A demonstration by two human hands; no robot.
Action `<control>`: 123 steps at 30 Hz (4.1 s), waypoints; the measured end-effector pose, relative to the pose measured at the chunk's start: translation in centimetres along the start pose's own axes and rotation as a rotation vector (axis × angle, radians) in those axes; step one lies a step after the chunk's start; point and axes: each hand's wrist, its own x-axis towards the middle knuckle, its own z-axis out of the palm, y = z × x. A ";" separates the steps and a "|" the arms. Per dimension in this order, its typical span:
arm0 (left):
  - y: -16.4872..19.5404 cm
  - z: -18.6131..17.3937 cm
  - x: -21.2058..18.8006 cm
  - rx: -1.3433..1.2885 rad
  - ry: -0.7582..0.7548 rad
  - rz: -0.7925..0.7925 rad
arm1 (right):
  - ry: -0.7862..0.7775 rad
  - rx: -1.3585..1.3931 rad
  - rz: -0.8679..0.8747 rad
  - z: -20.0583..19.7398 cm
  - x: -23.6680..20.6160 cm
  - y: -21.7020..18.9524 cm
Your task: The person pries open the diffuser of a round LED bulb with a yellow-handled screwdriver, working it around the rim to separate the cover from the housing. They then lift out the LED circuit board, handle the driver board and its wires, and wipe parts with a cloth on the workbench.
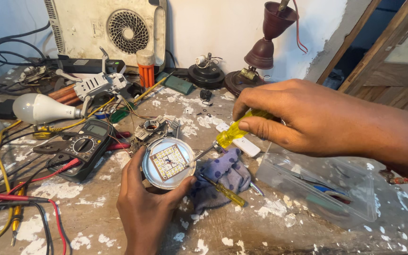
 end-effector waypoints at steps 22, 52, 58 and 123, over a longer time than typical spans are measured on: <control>-0.5 0.2 -0.2 0.013 0.008 0.057 | -0.124 -0.426 0.164 -0.1 0.8 -3.1; -0.9 0.2 -0.4 -0.005 0.059 0.031 | 0.096 -0.155 -0.084 0.7 -0.8 -2.6; -0.7 0.2 -0.5 -0.008 0.046 0.045 | 0.051 0.029 -0.241 0.1 -1.0 -2.4; -0.8 -0.1 -1.1 -0.018 -0.018 0.163 | -0.063 -0.286 0.267 1.7 -1.9 -3.5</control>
